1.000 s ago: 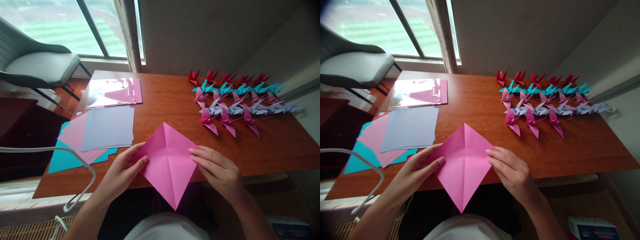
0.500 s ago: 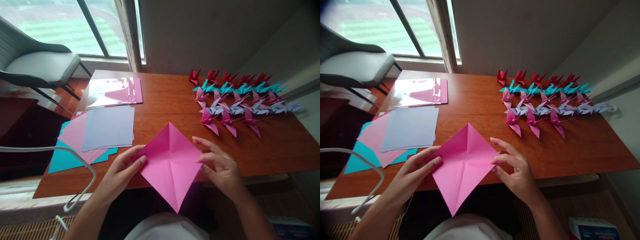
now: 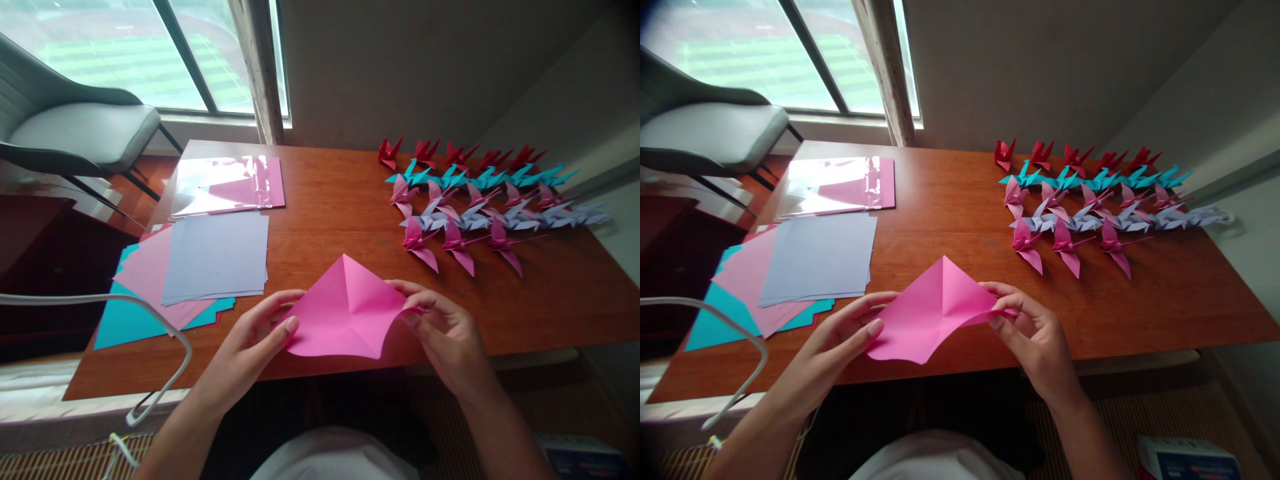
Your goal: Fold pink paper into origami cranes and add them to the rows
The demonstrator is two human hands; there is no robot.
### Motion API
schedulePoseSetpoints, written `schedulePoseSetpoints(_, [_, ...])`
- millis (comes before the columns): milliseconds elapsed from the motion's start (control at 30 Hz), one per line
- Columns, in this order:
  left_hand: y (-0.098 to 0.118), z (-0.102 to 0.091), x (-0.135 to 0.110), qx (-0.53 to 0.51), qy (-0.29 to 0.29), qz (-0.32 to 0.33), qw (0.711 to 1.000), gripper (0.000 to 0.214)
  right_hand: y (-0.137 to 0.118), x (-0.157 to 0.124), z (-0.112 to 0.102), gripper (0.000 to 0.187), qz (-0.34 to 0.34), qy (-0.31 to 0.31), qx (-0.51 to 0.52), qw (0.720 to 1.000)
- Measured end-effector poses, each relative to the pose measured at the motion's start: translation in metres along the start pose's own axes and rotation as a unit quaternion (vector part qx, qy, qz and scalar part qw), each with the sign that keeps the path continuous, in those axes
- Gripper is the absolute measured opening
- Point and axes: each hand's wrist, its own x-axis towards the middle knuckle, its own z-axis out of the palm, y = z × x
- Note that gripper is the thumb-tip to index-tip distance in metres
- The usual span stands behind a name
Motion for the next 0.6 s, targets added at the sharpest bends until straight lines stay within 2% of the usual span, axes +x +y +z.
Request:
schedulePoseSetpoints(100, [0.002, -0.005, 0.0, 0.015, -0.034, 0.011, 0.999, 0.049, 0.002, 0.0, -0.002, 0.008, 0.001, -0.006, -0.005, 1.0])
schedulePoseSetpoints(200, [0.0, -0.011, 0.001, 0.005, -0.091, 0.006, 0.996, 0.073, 0.004, 0.0, -0.004, 0.007, 0.001, -0.021, -0.019, 1.0])
schedulePoseSetpoints(300, [-0.003, -0.014, 0.002, 0.052, -0.127, 0.026, 0.99, 0.095, 0.004, 0.0, -0.005, 0.008, 0.001, -0.027, -0.039, 0.999])
schedulePoseSetpoints(367, [-0.004, -0.012, 0.004, 0.101, -0.111, 0.057, 0.987, 0.091, 0.003, 0.0, -0.005, 0.007, -0.003, -0.029, -0.046, 0.999])
schedulePoseSetpoints(433, [-0.005, -0.009, 0.005, 0.123, -0.088, 0.083, 0.985, 0.075, 0.003, 0.0, -0.005, 0.006, -0.009, -0.036, -0.045, 0.998])
schedulePoseSetpoints(600, [-0.008, -0.003, 0.009, 0.075, -0.071, 0.091, 0.991, 0.041, 0.004, 0.0, -0.005, 0.004, -0.019, -0.041, -0.028, 0.999])
